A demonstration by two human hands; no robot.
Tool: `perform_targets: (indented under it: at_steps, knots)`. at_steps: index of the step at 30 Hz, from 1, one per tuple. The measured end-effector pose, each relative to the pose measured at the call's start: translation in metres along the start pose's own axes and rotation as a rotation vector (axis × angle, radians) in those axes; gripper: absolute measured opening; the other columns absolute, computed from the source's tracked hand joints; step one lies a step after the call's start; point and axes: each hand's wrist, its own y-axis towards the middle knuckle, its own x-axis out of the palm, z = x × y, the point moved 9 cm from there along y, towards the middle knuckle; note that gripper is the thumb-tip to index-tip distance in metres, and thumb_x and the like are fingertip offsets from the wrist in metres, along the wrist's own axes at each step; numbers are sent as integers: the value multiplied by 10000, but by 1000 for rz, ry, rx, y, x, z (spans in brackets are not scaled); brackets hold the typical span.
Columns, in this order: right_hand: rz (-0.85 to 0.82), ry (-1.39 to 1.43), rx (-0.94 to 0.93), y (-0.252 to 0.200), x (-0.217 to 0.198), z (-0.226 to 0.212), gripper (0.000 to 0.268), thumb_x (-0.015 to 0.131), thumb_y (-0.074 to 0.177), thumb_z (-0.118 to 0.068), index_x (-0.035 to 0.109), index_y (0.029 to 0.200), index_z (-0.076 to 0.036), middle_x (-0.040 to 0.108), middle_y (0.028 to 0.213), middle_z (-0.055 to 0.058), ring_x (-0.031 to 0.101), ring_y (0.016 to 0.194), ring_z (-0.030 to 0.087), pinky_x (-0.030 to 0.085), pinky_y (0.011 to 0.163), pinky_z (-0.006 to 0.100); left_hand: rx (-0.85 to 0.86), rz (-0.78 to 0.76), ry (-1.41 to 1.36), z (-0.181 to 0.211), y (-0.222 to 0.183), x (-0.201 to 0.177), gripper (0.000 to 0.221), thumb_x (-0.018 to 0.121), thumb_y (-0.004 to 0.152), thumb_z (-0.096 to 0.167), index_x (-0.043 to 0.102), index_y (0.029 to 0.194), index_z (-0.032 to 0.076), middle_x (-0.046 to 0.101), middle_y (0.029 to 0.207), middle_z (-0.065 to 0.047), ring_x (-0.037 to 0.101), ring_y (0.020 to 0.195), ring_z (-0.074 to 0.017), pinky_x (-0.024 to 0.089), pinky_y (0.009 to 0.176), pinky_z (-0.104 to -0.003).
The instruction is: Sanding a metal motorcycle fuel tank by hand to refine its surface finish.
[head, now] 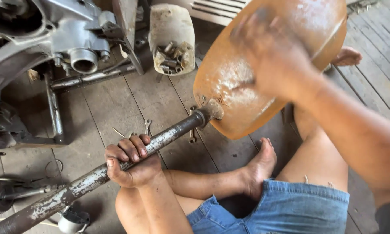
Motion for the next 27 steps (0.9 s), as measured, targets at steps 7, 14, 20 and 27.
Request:
perform_targets:
  at_steps: [7, 14, 20, 27]
  knots:
    - [-32, -44, -102, -3, 10, -22, 1196, 332, 826, -943, 173, 1638, -78, 166, 1702, 148, 124, 1553, 309, 88, 1258, 470, 5, 30, 28, -1, -1, 4, 238, 630, 932, 351, 561, 777, 184, 517, 609, 53, 539, 574, -119, 524, 709, -354]
    - [-17, -85, -125, -2, 12, -44, 1330, 285, 760, -1024, 161, 1611, -10, 147, 1697, 173, 101, 1564, 328, 64, 1278, 484, -3, -37, -18, -4, 2, 7, 213, 596, 953, 326, 587, 802, 177, 539, 636, 43, 550, 598, -122, 523, 730, -348]
    - [-50, -111, 35, -1, 4, -20, 1335, 514, 669, -874, 179, 1634, -14, 206, 1688, 230, 186, 1541, 370, 167, 1238, 522, 0, -22, -19, -5, 0, 7, 232, 591, 951, 340, 560, 787, 179, 512, 628, 44, 531, 593, -122, 519, 732, -351]
    - [115, 47, 34, -13, -12, -18, 1175, 544, 804, -806, 354, 1605, 33, 382, 1650, 228, 299, 1542, 351, 225, 1237, 503, 3, -29, 0, -2, -1, 5, 224, 586, 946, 339, 569, 786, 184, 525, 626, 48, 537, 586, -118, 517, 730, -351]
